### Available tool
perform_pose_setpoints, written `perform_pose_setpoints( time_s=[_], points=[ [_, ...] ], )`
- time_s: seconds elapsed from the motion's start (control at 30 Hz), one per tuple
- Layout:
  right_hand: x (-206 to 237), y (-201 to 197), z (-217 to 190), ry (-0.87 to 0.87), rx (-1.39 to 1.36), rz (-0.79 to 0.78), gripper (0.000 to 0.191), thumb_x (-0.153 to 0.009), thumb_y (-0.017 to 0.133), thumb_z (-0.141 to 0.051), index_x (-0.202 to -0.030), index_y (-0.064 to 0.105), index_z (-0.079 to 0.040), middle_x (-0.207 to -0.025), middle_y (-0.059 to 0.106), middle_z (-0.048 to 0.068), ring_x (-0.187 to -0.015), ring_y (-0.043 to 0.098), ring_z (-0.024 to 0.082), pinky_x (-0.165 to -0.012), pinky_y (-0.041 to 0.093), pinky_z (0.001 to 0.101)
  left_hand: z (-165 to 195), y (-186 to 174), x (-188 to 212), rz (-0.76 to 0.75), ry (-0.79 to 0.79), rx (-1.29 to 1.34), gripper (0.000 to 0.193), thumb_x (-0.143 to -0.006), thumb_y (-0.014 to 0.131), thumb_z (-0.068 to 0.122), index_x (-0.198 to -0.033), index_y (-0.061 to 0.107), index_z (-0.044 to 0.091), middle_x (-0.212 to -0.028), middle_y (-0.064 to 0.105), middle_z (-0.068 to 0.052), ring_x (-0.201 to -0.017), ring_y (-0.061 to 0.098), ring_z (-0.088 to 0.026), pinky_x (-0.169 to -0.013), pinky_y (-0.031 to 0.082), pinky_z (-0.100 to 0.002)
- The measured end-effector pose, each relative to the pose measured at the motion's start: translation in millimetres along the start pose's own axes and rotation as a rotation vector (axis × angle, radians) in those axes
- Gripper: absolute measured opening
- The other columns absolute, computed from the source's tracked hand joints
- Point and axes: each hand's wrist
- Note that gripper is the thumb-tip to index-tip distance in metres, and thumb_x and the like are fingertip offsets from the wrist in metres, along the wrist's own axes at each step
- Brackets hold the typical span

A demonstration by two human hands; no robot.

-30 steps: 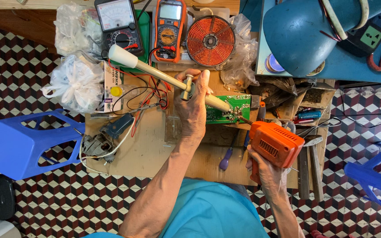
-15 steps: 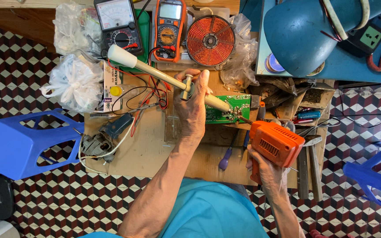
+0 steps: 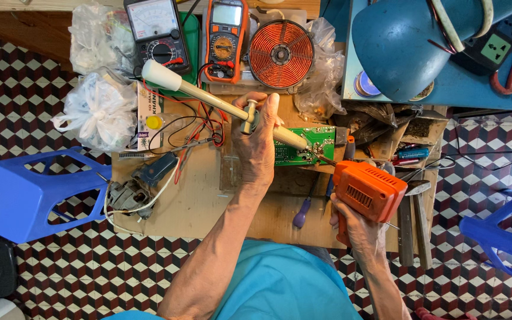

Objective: The person solders components on a green circuit board removed from a black appliance housing, holding a soldering iron in one hand and a hot air gun in the other. They reposition and flip the board on the workbench, briefly reach into a parts container, and continue soldering different areas of the board.

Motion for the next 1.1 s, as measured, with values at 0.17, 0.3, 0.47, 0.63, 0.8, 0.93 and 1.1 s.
perform_pose_setpoints(
  time_s=[0.17,0.3,0.47,0.63,0.8,0.93,1.1],
  points=[
    [3.0,1.9,-10.5,0.014,-0.001,0.006,0.016,-0.089,0.074,-0.018,-0.099,0.070,-0.006,-0.067,0.065,0.003,-0.056,0.063,0.011,-0.050,0.055,0.0269,0.7,0.1,-0.5,0.012,0.001,-0.029,0.026,-0.097,0.075,0.021,-0.110,0.059,0.006,-0.088,0.059,0.000,-0.071,0.061,-0.011,-0.068,0.053,-0.028],
    [5.7,2.7,-15.8,0.008,-0.020,-0.003,0.015,-0.090,0.073,-0.015,-0.101,0.070,-0.005,-0.066,0.064,0.004,-0.056,0.061,0.011,-0.049,0.052,0.0271,1.7,0.1,-0.4,0.018,-0.013,-0.035,0.026,-0.097,0.075,0.021,-0.111,0.059,0.006,-0.087,0.059,0.000,-0.071,0.061,-0.011,-0.068,0.052,-0.028],
    [7.6,3.0,-16.1,0.013,-0.072,-0.005,0.016,-0.091,0.071,-0.011,-0.105,0.071,-0.003,-0.068,0.065,0.005,-0.057,0.062,0.011,-0.051,0.052,0.0277,3.0,1.0,-0.4,0.015,-0.023,-0.041,0.026,-0.097,0.075,0.021,-0.111,0.059,0.006,-0.087,0.059,0.000,-0.071,0.061,-0.011,-0.067,0.052,-0.027],
    [8.8,4.1,-14.6,0.017,-0.057,0.004,0.016,-0.091,0.072,-0.011,-0.104,0.070,-0.001,-0.067,0.064,0.006,-0.057,0.061,0.013,-0.052,0.052,0.0287,3.9,-1.6,-0.2,0.003,-0.005,-0.040,0.026,-0.097,0.074,0.021,-0.111,0.059,0.006,-0.093,0.059,0.001,-0.073,0.061,-0.011,-0.069,0.052,-0.028],
    [8.8,4.2,-11.9,0.015,-0.043,0.004,0.016,-0.091,0.071,-0.013,-0.103,0.070,-0.003,-0.067,0.065,0.005,-0.057,0.063,0.013,-0.052,0.056,0.0288,3.3,-3.3,-0.2,0.003,-0.029,-0.049,0.027,-0.098,0.074,0.022,-0.113,0.059,0.007,-0.084,0.058,-0.002,-0.073,0.060,-0.011,-0.069,0.051,-0.028],
    [7.4,2.4,-8.1,-0.006,-0.068,-0.003,0.017,-0.091,0.071,-0.014,-0.104,0.070,-0.004,-0.068,0.065,0.005,-0.057,0.063,0.013,-0.052,0.055,0.0289,3.2,-1.8,-0.7,0.003,-0.011,-0.052,0.027,-0.098,0.074,0.023,-0.112,0.059,0.006,-0.091,0.058,-0.001,-0.074,0.061,-0.012,-0.070,0.053,-0.029],
    [5.4,1.6,-2.6,0.007,-0.070,0.007,0.017,-0.091,0.071,-0.015,-0.104,0.070,-0.004,-0.067,0.065,0.005,-0.056,0.063,0.013,-0.052,0.056,0.0281,3.8,-1.8,-0.4,-0.001,-0.008,-0.046,0.027,-0.098,0.074,0.024,-0.111,0.059,0.006,-0.095,0.058,0.000,-0.074,0.060,-0.011,-0.070,0.053,-0.029]
  ],
)
Point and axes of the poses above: each hand's wrist, its own x-axis away from the middle knuckle, its own y-axis out of the palm, z = x × y
